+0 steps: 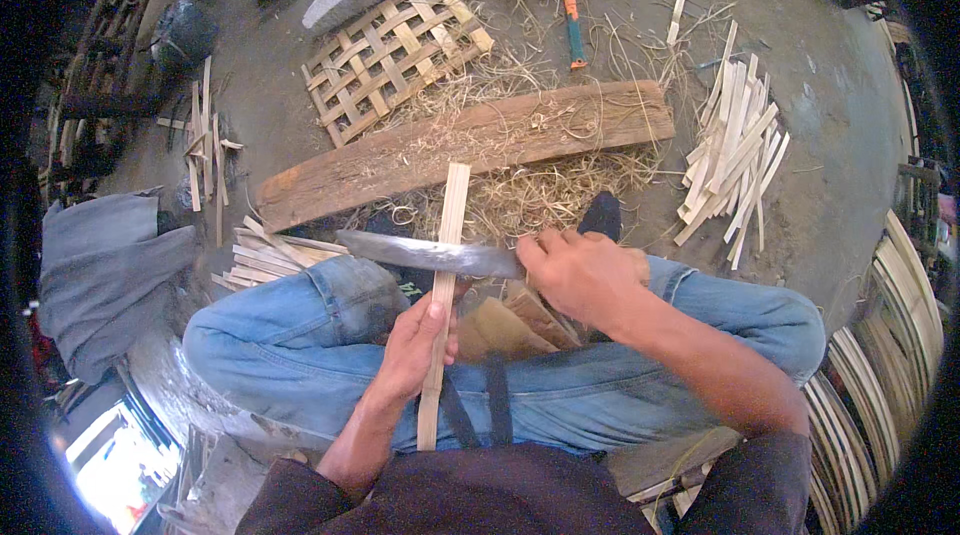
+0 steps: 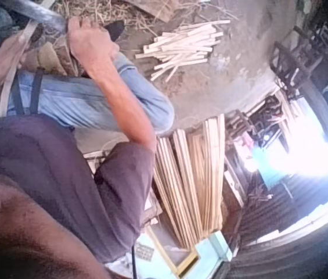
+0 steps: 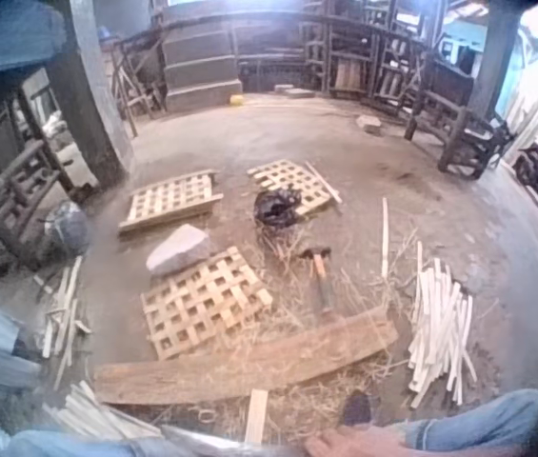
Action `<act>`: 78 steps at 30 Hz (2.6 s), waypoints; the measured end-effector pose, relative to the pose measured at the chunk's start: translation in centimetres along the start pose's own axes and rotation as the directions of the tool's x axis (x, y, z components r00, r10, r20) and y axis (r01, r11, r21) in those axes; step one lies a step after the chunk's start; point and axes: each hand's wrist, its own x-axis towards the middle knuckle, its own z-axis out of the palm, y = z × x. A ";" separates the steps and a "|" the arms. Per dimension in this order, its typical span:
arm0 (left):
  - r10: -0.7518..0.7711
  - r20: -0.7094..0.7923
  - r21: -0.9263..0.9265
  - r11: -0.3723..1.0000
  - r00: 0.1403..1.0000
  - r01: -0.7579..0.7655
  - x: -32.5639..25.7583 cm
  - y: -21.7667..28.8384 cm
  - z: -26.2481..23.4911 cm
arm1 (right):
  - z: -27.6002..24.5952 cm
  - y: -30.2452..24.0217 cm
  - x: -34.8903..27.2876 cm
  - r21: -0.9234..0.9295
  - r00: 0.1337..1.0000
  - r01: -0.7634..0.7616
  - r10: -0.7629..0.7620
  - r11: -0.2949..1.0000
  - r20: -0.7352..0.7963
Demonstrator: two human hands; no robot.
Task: The person sits cross-legged on the floor and uses a knife to shave thin strips from a wooden stick. They repeatedly scrape the blade along the stick's length, producing wood shavings that accumulate on the floor.
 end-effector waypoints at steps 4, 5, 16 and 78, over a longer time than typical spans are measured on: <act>0.036 -0.133 -0.001 0.999 0.991 -0.036 -0.4 1.4 0.5 | 0.4 4.0 2.1 0.096 0.927 -0.346 0.356 0.933 -0.122; 0.046 -0.077 -0.049 0.998 0.996 -0.050 -0.1 1.2 0.3 | -0.3 3.4 2.1 0.109 0.949 -0.296 0.305 0.949 -0.076; -0.068 0.155 -0.220 0.970 0.986 0.101 -0.9 1.2 0.0 | 0.2 1.7 0.1 0.239 0.984 -0.180 0.171 0.954 0.058; -0.116 0.422 -0.035 0.989 0.899 0.143 -1.4 1.6 -0.4 | -6.9 -1.4 2.2 0.245 0.832 -0.550 0.549 0.798 0.081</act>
